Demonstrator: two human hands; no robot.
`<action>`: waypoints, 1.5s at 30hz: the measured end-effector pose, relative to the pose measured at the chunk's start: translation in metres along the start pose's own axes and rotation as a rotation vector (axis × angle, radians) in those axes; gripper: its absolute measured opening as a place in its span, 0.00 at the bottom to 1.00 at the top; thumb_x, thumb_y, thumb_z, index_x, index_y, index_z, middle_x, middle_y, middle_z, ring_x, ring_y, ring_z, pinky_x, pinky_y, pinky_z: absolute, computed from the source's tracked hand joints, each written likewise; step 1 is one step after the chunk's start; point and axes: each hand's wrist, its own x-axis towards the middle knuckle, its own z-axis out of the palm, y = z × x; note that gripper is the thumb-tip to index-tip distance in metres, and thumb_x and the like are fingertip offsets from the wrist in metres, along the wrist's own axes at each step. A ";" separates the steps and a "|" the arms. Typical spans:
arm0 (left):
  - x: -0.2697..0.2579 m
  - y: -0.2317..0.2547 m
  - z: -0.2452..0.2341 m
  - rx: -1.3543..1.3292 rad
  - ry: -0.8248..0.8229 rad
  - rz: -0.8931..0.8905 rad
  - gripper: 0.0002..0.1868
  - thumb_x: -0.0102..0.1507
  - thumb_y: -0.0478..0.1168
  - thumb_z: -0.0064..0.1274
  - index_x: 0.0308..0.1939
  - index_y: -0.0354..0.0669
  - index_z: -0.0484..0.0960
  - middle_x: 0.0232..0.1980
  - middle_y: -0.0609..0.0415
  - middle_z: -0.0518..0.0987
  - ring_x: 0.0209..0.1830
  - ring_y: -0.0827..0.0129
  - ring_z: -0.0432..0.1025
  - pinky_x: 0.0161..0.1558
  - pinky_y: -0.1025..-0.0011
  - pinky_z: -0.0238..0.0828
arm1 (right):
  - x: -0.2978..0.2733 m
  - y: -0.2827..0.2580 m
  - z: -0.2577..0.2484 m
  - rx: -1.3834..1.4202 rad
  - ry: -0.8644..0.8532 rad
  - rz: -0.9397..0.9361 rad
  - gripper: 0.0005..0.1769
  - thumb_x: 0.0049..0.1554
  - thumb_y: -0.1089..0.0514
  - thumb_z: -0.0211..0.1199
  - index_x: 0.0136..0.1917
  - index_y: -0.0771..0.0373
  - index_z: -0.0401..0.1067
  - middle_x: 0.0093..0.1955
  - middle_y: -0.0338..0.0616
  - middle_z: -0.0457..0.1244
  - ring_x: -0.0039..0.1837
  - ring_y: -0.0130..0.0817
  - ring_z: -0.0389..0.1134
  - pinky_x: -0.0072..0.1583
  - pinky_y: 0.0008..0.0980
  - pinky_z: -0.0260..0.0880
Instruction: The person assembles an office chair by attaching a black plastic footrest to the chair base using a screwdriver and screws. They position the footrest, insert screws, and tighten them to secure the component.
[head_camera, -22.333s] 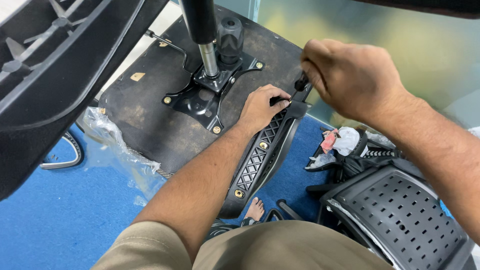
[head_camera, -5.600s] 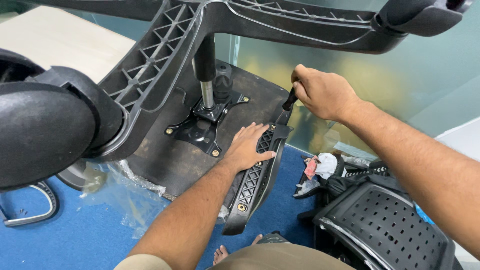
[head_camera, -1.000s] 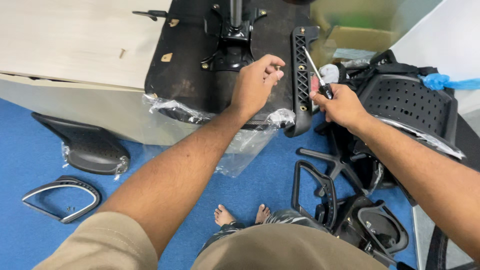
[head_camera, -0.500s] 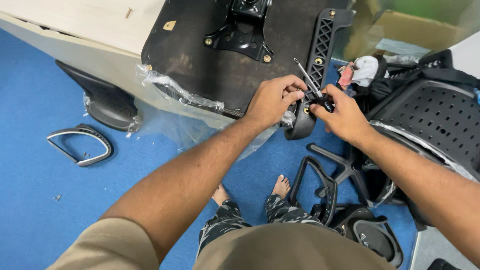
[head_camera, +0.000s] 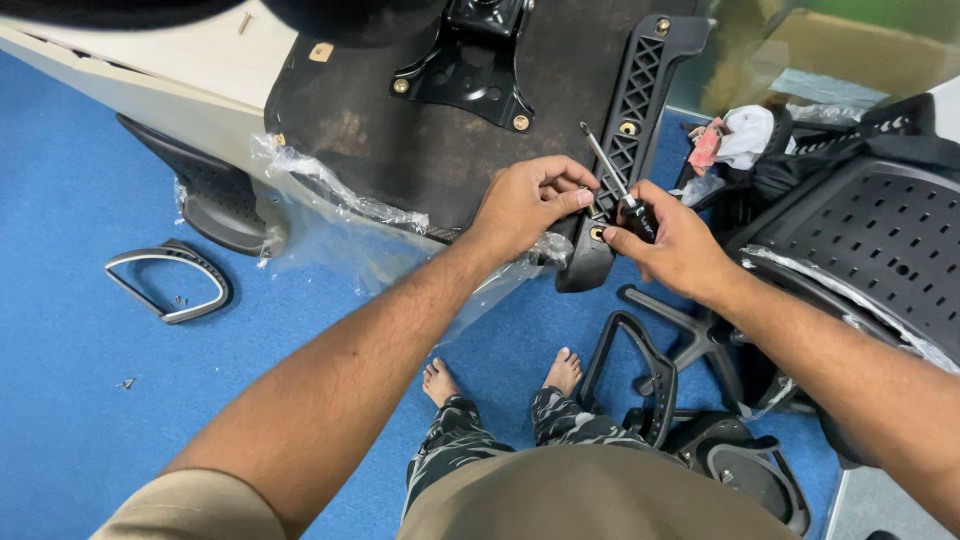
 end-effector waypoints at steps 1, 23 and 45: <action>0.000 0.000 0.000 -0.002 -0.006 -0.006 0.10 0.62 0.38 0.62 0.47 0.42 0.87 0.38 0.62 0.87 0.32 0.85 0.75 0.39 0.79 0.75 | 0.000 -0.001 -0.001 -0.013 -0.005 -0.002 0.14 0.57 0.56 0.68 0.49 0.60 0.64 0.31 0.35 0.59 0.26 0.23 0.60 0.29 0.27 0.59; -0.001 0.001 -0.001 0.035 -0.014 -0.004 0.09 0.64 0.38 0.59 0.48 0.43 0.86 0.40 0.61 0.86 0.36 0.83 0.77 0.44 0.78 0.78 | -0.003 -0.023 -0.005 -0.260 -0.049 0.021 0.14 0.59 0.54 0.63 0.53 0.61 0.63 0.31 0.42 0.65 0.25 0.30 0.63 0.30 0.34 0.63; -0.024 0.011 0.011 0.473 0.086 0.328 0.10 0.59 0.47 0.63 0.43 0.55 0.89 0.42 0.62 0.85 0.45 0.64 0.77 0.48 0.65 0.74 | -0.002 -0.021 -0.003 -0.235 -0.083 -0.019 0.14 0.60 0.52 0.64 0.52 0.61 0.65 0.31 0.40 0.64 0.26 0.27 0.61 0.29 0.31 0.61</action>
